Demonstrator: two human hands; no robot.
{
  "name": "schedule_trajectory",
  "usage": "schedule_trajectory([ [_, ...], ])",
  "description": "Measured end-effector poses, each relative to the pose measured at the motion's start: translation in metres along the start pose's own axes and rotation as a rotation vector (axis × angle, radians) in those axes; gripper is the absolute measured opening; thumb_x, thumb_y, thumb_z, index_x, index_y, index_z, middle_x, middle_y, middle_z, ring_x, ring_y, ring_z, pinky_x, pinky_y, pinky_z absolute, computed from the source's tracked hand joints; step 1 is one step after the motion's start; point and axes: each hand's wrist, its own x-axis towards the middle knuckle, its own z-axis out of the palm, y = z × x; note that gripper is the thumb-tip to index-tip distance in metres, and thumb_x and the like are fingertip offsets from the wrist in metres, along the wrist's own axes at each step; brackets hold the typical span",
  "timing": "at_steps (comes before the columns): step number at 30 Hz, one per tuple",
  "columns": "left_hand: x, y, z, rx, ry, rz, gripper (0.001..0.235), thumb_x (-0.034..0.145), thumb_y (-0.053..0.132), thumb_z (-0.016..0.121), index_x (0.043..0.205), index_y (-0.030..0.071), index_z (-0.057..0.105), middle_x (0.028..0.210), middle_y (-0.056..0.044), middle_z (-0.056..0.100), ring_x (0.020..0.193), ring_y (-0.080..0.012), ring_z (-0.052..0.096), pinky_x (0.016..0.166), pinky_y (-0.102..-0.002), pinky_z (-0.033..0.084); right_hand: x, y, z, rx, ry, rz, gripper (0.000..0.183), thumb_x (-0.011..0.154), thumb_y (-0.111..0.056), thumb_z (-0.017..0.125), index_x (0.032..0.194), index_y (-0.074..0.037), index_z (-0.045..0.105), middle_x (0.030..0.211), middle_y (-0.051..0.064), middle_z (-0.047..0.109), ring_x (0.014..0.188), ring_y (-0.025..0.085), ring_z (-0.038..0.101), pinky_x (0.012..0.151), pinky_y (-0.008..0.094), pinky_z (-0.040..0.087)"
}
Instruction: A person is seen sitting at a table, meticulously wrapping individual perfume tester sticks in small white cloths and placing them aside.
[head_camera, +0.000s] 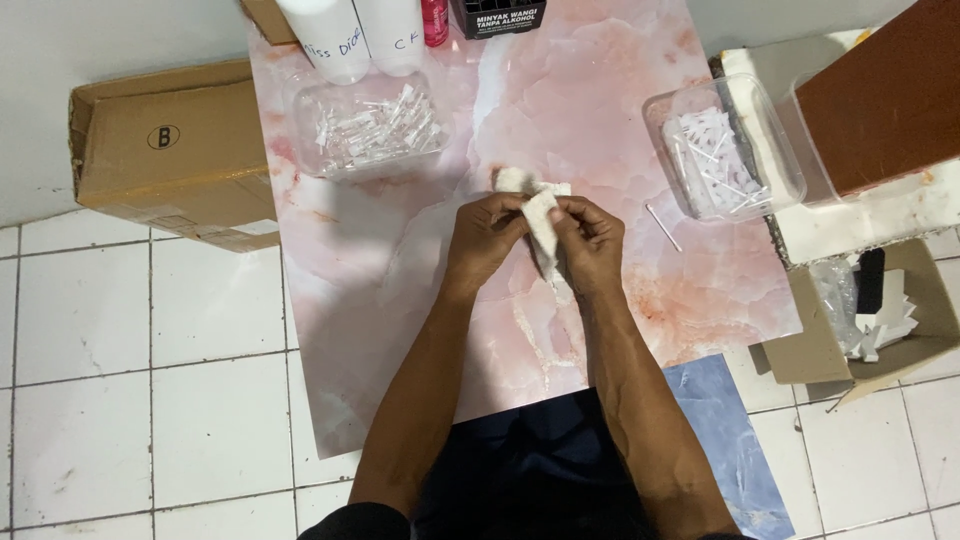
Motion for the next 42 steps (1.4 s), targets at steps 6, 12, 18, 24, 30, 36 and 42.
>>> schedule_trajectory([
  [6, -0.005, 0.014, -0.001, 0.093, -0.028, -0.039, 0.028, 0.081, 0.002, 0.083, 0.106, 0.0, 0.073, 0.098, -0.016, 0.075, 0.092, -0.0233, 0.072, 0.083, -0.037, 0.062, 0.0, 0.006, -0.003, -0.01, 0.022, -0.036, 0.011, 0.089, 0.003, 0.08, 0.099, 0.006, 0.076, 0.095, 0.017, 0.074, 0.086, 0.014, 0.067, 0.074, 0.03, 0.055],
  [12, -0.018, 0.05, 0.013, 0.021, -0.067, -0.018, 0.043, 0.083, -0.007, 0.075, 0.124, 0.001, 0.065, 0.113, -0.021, 0.069, 0.107, -0.035, 0.07, 0.094, -0.048, 0.06, -0.003, 0.012, 0.001, -0.085, 0.139, -0.032, 0.015, 0.086, -0.001, 0.086, 0.098, 0.003, 0.077, 0.07, 0.004, 0.064, 0.067, 0.004, 0.054, 0.06, 0.018, 0.044],
  [18, -0.009, 0.015, 0.011, -0.002, 0.035, 0.078, 0.031, 0.09, -0.004, 0.07, 0.12, 0.003, 0.073, 0.107, -0.015, 0.074, 0.105, -0.0212, 0.07, 0.092, -0.037, 0.058, -0.005, 0.017, 0.0, -0.148, 0.041, -0.193, 0.006, 0.09, 0.007, 0.077, 0.096, 0.006, 0.076, 0.097, 0.02, 0.072, 0.091, 0.018, 0.067, 0.081, 0.032, 0.053],
  [24, -0.01, 0.007, 0.016, -0.045, 0.035, 0.04, 0.036, 0.085, 0.001, 0.079, 0.12, 0.002, 0.071, 0.107, -0.011, 0.073, 0.103, -0.0147, 0.066, 0.097, -0.036, 0.056, -0.011, -0.011, 0.016, -0.226, -0.051, -0.279, 0.014, 0.101, 0.003, 0.065, 0.111, 0.006, 0.074, 0.11, 0.021, 0.066, 0.108, 0.025, 0.066, 0.094, 0.038, 0.052],
  [30, -0.015, 0.044, 0.016, -0.121, 0.055, -0.073, 0.034, 0.094, 0.008, 0.072, 0.128, 0.005, 0.067, 0.11, -0.01, 0.07, 0.096, -0.0159, 0.064, 0.083, -0.033, 0.061, -0.007, -0.002, 0.01, -0.269, -0.188, -0.34, 0.022, 0.099, 0.0, 0.066, 0.12, 0.007, 0.072, 0.113, 0.023, 0.065, 0.109, 0.031, 0.065, 0.095, 0.043, 0.051],
  [36, -0.005, 0.016, 0.008, -0.129, 0.103, -0.091, 0.025, 0.091, 0.004, 0.077, 0.115, -0.001, 0.073, 0.099, -0.017, 0.073, 0.085, -0.0197, 0.072, 0.073, -0.035, 0.066, -0.008, -0.005, 0.006, -0.356, -0.198, -0.414, 0.022, 0.094, 0.006, 0.07, 0.117, 0.007, 0.073, 0.108, 0.022, 0.069, 0.102, 0.035, 0.07, 0.089, 0.047, 0.053],
  [42, -0.005, 0.032, 0.005, 0.046, -0.013, -0.011, 0.017, 0.093, 0.003, 0.073, 0.11, 0.0, 0.074, 0.092, -0.017, 0.074, 0.08, -0.0189, 0.072, 0.07, -0.033, 0.065, -0.004, 0.037, -0.01, -0.195, -0.104, -0.101, 0.022, 0.107, -0.009, 0.058, 0.119, 0.002, 0.073, 0.096, 0.009, 0.07, 0.093, 0.012, 0.059, 0.086, 0.034, 0.052],
])
